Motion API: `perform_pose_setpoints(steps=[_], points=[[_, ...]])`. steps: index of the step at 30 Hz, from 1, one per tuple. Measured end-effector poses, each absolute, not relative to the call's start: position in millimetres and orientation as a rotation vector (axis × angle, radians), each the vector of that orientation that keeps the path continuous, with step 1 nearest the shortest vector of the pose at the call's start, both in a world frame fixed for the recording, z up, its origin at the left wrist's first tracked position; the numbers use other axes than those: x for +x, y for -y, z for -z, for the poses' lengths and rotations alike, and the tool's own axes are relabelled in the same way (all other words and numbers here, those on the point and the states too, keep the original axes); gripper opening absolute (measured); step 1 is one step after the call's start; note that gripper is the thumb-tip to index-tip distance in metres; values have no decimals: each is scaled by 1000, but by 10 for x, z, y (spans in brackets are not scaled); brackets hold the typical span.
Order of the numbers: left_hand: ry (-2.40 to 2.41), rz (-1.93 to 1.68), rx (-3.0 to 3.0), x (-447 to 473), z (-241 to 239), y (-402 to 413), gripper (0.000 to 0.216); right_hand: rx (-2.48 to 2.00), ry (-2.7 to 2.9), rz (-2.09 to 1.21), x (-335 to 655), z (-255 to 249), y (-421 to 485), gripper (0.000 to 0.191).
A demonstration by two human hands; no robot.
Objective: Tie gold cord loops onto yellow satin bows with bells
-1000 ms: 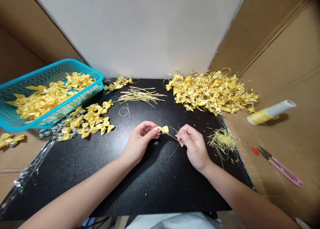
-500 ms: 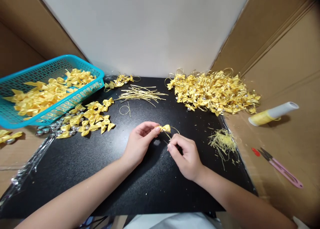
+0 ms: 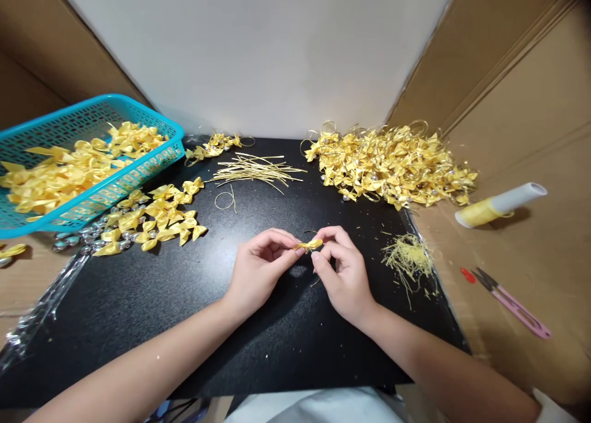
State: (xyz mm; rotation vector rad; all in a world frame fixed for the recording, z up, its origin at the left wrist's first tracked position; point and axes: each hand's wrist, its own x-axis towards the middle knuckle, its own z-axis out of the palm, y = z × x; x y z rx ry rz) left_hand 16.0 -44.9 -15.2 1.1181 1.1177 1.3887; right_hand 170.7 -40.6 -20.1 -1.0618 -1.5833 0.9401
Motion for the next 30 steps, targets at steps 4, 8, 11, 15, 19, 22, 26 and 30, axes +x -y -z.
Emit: perform_pose_setpoints(steps=[4,8,11,15,19,22,26,30], points=[[-1089,-1397,1177,156,168,454,11,-1040,1592,-942,1702,208,400,27],[-1094,-1404,1220,150,169,463,13,-1040,1590,-942,1702,209,406,27],[-1106,-1412,1239,150,165,473,13,-1036,1590,-944,1705,211,409,27],[-1115,-1420,1248,155,167,473,13,-1032,1587,-950,1712,216,409,27],[-1119,-1424,1264,158,161,470,13,-1037,1591,-955,1716,218,410,27],[-1123,-1425,1273,155,159,481,13,-1042,1594,-953,1713,216,406,27],[-1136,-1420,1291,149,169,495,12,-1038,1596,-946,1710,209,401,27],[-1143,-1421,1325,146,182,491,13,-1031,1598,-941,1711,211,404,28]])
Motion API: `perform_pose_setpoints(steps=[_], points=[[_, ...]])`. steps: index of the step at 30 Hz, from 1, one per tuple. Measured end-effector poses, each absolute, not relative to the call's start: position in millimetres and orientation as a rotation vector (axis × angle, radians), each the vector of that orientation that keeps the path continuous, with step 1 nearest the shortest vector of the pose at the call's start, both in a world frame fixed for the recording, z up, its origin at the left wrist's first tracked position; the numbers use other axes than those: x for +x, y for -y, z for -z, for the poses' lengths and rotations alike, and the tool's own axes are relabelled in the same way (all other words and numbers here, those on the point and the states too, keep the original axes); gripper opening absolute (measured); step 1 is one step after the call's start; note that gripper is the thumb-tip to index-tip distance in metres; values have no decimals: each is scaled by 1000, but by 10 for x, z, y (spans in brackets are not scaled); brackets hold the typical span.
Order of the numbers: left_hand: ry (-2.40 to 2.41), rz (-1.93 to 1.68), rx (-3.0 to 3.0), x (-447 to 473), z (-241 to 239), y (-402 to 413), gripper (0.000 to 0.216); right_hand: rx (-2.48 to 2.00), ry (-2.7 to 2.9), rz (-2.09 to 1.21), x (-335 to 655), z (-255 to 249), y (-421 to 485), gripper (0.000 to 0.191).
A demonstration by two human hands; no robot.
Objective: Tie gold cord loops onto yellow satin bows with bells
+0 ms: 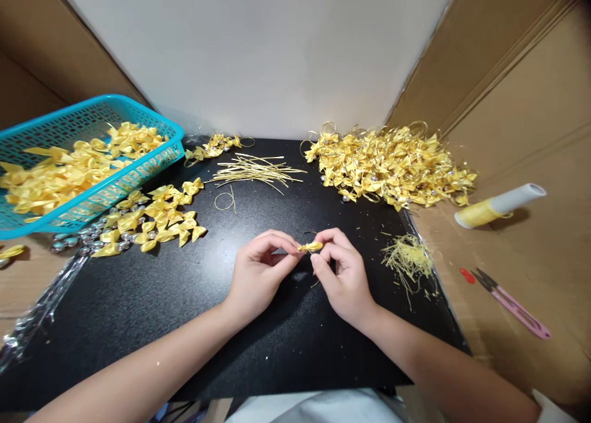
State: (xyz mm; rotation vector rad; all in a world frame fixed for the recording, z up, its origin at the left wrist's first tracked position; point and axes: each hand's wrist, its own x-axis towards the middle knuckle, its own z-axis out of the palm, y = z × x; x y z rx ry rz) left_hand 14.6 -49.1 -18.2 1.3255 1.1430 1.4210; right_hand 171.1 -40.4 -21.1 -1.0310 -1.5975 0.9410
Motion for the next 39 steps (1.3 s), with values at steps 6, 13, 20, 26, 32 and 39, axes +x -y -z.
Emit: perform_pose_setpoints(steps=[6,13,20,26,32,39], points=[[-1193,-1453,1499,145,178,512,14,-1032,1599,-909,1697,222,414,28],[-1198,-1510,1908,147,99,557,18,-982,1640,-752,1680,213,481,24],[-1126,-1512,1974,126,105,569,18,-946,1674,-697,1674,204,478,22],[-1086,-1492,2015,91,86,574,21,-978,1691,-742,1684,205,461,20],[-1191,-1522,1880,82,63,542,20,-928,1720,-843,1770,221,395,9],[-1226,-1494,1657,92,92,506,19,-929,1708,-1018,1856,260,296,25]])
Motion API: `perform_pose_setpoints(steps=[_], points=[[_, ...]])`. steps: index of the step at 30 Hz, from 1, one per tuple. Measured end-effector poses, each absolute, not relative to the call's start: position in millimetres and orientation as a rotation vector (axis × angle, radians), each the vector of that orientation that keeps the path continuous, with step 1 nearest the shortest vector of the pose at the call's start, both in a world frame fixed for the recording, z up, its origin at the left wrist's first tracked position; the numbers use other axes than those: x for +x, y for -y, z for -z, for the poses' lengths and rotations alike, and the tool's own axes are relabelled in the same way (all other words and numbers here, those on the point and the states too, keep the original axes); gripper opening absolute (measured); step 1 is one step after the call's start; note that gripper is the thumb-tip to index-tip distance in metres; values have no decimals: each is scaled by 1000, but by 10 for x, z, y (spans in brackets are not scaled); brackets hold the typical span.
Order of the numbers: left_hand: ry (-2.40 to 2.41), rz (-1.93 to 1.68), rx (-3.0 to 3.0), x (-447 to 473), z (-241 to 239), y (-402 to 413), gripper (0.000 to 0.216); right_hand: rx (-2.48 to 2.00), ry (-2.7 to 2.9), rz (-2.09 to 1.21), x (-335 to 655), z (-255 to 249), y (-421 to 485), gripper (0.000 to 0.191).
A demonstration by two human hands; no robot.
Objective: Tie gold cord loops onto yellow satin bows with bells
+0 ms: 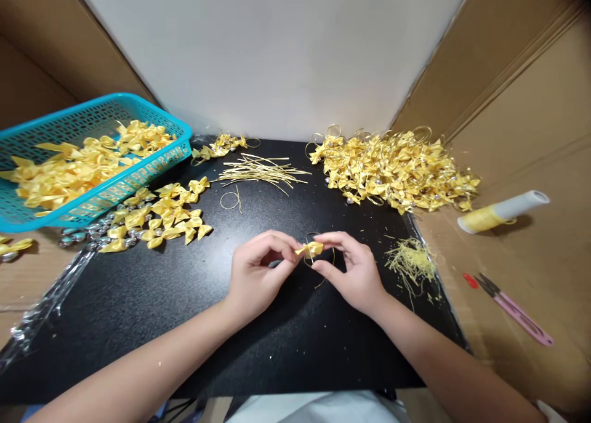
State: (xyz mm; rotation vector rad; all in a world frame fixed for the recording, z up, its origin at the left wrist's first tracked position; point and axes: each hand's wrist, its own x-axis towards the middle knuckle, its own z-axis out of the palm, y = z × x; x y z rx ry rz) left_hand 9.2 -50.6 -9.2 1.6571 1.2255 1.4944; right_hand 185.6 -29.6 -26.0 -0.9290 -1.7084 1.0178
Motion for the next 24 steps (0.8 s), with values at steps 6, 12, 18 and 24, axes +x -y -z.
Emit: perform_pose_setpoints(steps=[6,12,18,24], points=[[-1192,-1421,1806,62,126,506,18,-1019,1610,-1126,1809,214,262,8],[-1118,-1390,1913,58,111,474,20,-922,1560,-1407,1842,206,173,19],[-1122,-1287,1924,60,67,457,21,-919,1538,-1341,1811,177,174,29],[-1039,-1160,1883,43,20,442,21,-902,1274,-1536,1797,185,144,33]])
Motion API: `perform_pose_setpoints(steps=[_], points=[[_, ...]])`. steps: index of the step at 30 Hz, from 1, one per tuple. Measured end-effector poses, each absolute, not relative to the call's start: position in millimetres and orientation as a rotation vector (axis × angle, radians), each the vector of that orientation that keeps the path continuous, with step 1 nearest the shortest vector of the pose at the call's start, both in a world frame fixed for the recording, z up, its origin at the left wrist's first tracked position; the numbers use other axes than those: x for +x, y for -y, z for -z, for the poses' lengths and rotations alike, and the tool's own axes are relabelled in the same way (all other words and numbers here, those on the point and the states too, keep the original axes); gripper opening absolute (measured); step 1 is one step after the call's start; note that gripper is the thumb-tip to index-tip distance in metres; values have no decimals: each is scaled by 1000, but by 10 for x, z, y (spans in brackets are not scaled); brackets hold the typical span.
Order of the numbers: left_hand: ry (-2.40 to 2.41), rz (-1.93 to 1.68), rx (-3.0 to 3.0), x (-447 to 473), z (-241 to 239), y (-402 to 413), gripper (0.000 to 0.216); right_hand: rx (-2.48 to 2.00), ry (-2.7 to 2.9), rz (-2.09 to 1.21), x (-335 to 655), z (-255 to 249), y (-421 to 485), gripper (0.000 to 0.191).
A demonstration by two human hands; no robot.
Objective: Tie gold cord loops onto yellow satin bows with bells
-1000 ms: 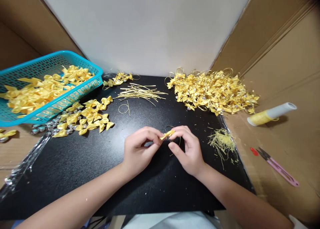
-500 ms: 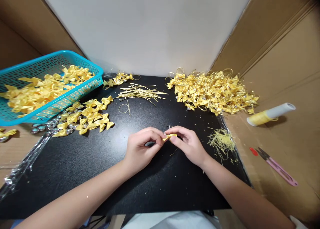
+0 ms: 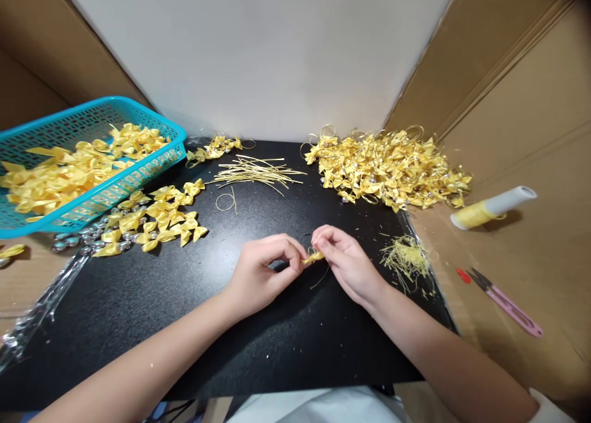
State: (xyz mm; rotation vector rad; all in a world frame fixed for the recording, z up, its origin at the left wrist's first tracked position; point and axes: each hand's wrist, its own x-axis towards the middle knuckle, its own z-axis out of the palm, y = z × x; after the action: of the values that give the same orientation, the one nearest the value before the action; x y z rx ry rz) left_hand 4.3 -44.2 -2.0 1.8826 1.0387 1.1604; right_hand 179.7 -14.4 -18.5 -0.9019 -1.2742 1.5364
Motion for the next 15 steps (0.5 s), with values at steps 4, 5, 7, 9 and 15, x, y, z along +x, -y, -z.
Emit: perform_pose_setpoints(steps=[4,5,7,9,15], points=[[-980,-1032,1835,30,-2,421,20,-945,1143,-1519,1882,145,73,34],[-985,-1021,1787,27,-1,416,19,-942,1118,-1519,1907,126,58,34],[-1015,-1003,1671,26,16,408,16,-935,1080,-1538,1955,84,33,33],[-1043,-971,1565,29,48,403,13,-934,1061,-1542,1997,46,10,33],[-1004,-846,1346,46,123,375,15,-910,999,-1414,2071,2,-58,30]])
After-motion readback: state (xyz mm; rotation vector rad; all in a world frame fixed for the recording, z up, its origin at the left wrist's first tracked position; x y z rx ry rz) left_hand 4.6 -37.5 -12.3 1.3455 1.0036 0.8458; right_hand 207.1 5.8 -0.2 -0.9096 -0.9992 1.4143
